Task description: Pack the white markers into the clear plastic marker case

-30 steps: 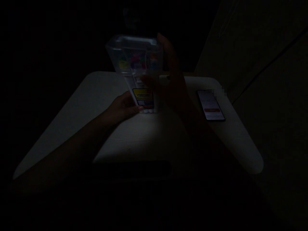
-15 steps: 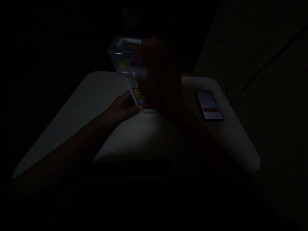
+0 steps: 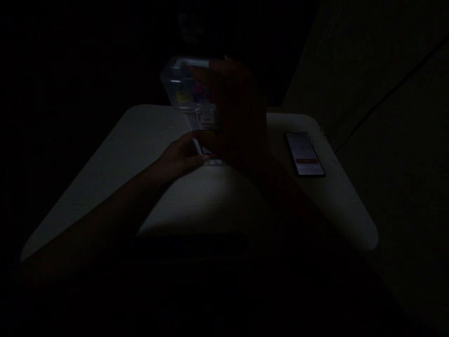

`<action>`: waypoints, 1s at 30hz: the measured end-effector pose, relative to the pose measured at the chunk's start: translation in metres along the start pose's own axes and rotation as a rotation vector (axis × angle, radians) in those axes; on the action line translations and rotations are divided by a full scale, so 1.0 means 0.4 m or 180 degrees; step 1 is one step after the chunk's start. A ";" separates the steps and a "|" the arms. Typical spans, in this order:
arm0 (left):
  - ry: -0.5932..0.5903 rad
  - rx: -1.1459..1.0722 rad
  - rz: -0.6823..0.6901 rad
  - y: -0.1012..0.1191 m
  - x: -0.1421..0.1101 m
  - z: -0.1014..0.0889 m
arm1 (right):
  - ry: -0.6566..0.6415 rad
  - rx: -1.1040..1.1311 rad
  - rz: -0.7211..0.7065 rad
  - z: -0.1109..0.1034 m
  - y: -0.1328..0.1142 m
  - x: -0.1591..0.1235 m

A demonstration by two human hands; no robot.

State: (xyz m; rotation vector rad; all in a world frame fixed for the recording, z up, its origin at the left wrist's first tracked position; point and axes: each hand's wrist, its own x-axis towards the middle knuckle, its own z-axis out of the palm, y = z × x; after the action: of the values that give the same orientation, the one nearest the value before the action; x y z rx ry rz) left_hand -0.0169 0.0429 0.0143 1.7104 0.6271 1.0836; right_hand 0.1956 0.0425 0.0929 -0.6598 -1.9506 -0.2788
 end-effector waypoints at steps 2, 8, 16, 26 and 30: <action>-0.0012 -0.0007 -0.0028 0.001 0.001 0.001 | -0.0006 -0.0085 0.0113 0.005 -0.001 0.001; 0.0027 -0.0073 -0.0030 0.002 0.002 0.006 | -0.0042 -0.0024 0.0306 0.008 -0.018 0.004; -0.0019 -0.0065 -0.0005 -0.002 0.000 0.001 | -0.0069 -0.0147 -0.0073 -0.036 -0.017 0.008; -0.0002 -0.0094 -0.0051 0.005 -0.002 0.005 | 0.0278 -0.0305 -0.0641 -0.036 -0.007 0.025; 0.0030 -0.0096 -0.0087 0.006 -0.002 0.005 | 0.0287 -0.0276 -0.0495 -0.033 -0.010 0.024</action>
State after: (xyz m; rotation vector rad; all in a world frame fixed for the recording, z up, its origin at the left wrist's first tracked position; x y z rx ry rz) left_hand -0.0156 0.0405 0.0160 1.6672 0.6356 1.0775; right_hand 0.2001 0.0364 0.1079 -0.5423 -1.9143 -0.4836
